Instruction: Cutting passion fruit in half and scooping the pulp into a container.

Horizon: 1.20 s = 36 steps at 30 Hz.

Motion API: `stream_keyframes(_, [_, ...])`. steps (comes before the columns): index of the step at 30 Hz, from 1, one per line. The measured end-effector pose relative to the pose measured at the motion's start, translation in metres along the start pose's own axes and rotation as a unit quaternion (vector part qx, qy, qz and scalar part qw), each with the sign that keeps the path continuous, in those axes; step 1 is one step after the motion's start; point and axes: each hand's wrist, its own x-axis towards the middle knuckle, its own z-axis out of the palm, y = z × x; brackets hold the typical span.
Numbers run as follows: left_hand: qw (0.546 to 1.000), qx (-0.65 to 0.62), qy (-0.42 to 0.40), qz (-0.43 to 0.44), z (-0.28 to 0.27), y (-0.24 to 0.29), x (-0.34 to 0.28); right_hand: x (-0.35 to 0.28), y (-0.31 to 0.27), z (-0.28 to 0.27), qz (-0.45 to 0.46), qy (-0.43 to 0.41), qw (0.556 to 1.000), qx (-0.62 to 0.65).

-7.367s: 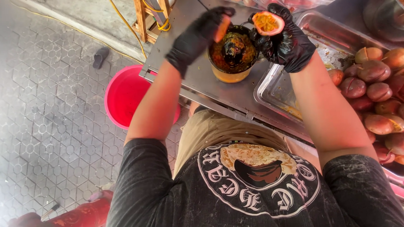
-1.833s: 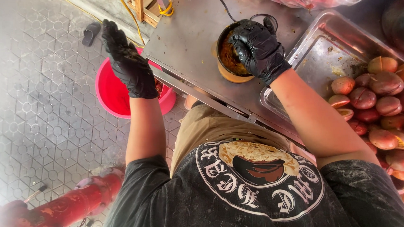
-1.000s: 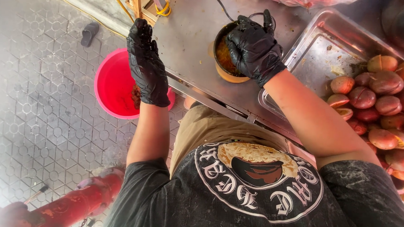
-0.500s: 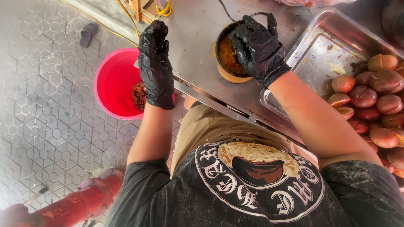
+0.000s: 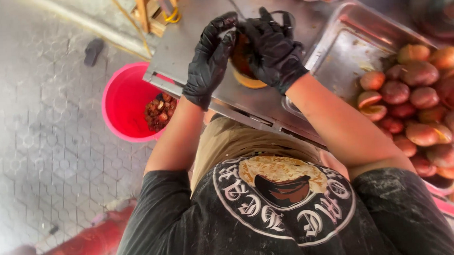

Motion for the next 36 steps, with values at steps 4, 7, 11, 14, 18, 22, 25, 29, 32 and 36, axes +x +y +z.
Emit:
stream_keyframes(4, [0.971,0.156,-0.062,0.168,0.036,0.013,0.026,-0.008,0.051,0.024,0.026,0.083,0.915,0.393])
stream_keyframes(7, [0.914,0.294,-0.088,0.266,0.054,0.000,0.038,-0.076,0.180,0.092,0.087,0.166,0.765,0.616])
stream_keyframes(11, [0.794,0.533,-0.091,0.277,0.061,-0.036,0.042,-0.132,0.242,-0.045,0.204,-0.046,0.978,0.000])
stream_keyframes(14, [0.770,0.573,-0.092,0.266,0.062,-0.034,0.043,-0.160,0.223,-0.118,0.333,-0.329,0.877,-0.107])
stream_keyframes(18, [0.762,0.588,-0.115,0.245,0.077,-0.026,0.047,-0.201,0.236,-0.119,0.332,-0.339,0.875,-0.099])
stream_keyframes(22, [0.768,0.575,-0.094,0.267,0.081,-0.017,0.043,-0.195,0.223,-0.122,0.376,-0.305,0.874,-0.041])
stream_keyframes(25, [0.778,0.554,-0.089,0.282,0.084,-0.007,0.046,-0.211,0.259,-0.101,0.355,-0.306,0.881,-0.067])
stream_keyframes(29, [0.799,0.532,-0.108,0.258,0.082,-0.010,0.048,-0.221,0.279,-0.095,0.264,-0.209,0.931,-0.140])
stream_keyframes(32, [0.802,0.535,-0.129,0.233,0.082,-0.010,0.051,-0.174,0.198,-0.159,0.283,-0.070,0.957,0.007])
stream_keyframes(36, [0.800,0.542,-0.139,0.217,0.080,-0.012,0.052,-0.148,0.182,-0.151,0.244,0.000,0.968,0.064])
